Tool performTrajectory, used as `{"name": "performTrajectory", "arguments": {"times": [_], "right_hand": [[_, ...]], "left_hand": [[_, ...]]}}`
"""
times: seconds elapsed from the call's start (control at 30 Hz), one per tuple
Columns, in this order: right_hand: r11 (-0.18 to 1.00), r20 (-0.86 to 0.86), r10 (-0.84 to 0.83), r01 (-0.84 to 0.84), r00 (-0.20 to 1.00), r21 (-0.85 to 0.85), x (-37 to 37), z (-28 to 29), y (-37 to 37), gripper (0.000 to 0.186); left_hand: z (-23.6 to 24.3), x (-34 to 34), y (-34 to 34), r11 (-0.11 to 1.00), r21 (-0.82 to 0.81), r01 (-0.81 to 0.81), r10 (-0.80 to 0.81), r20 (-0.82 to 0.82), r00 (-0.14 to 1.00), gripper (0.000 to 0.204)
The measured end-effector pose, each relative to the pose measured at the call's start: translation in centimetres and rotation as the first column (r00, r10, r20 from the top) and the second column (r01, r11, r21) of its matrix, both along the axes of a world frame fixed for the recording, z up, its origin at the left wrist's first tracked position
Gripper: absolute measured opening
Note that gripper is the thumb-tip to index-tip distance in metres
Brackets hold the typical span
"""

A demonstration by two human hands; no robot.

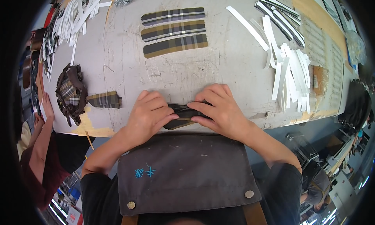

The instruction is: Gluing white strips onto plaid fabric pieces as part of leather goods assembly.

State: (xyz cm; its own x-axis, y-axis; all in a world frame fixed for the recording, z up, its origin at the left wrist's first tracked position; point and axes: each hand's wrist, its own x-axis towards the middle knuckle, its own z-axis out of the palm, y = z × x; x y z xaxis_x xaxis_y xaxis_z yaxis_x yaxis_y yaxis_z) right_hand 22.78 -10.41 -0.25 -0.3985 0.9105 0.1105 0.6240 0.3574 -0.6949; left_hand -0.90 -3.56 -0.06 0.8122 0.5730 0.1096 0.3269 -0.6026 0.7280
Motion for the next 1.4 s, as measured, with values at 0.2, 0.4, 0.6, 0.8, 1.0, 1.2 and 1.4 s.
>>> {"name": "performTrajectory", "arguments": {"times": [0.2,0.4,0.6,0.8,1.0,1.2,1.4], "right_hand": [[0.997,-0.142,-0.053,0.045,0.988,-0.057,0.5,0.0,0.8,0.028],[0.955,-0.304,-0.284,0.242,0.909,-0.17,0.5,0.2,5.0,0.017],[0.94,0.05,-0.34,0.339,0.939,0.038,1.0,-1.4,7.7,0.019],[0.93,0.229,-0.221,0.134,0.948,0.343,1.4,-0.9,5.6,0.028],[0.99,0.141,-0.035,0.015,0.989,0.14,1.6,0.9,1.9,0.035],[0.994,0.047,0.105,-0.105,0.993,0.005,0.5,0.3,0.4,0.041],[0.999,0.011,0.043,-0.043,0.999,0.003,0.4,0.1,0.0,0.04]], "left_hand": [[0.9,0.3,0.9,0.995,0.069,-0.065,0.058,0.099,0.993,0.011],[-0.6,0.9,3.6,0.942,-0.107,-0.319,0.331,0.139,0.933,0.008],[-2.2,2.1,6.4,0.811,0.45,-0.373,0.411,0.014,0.912,0.022],[-3.1,-0.4,6.0,0.839,0.528,-0.13,0.106,0.076,0.991,0.03],[0.7,-0.8,1.5,0.978,0.21,-0.005,-0.008,0.057,0.998,0.024],[-0.6,-0.1,-0.7,0.998,0.055,0.042,-0.044,0.037,0.998,0.024],[0.3,-0.1,-0.6,1.0,0.013,-0.001,0.0,0.06,0.998,0.02]]}}
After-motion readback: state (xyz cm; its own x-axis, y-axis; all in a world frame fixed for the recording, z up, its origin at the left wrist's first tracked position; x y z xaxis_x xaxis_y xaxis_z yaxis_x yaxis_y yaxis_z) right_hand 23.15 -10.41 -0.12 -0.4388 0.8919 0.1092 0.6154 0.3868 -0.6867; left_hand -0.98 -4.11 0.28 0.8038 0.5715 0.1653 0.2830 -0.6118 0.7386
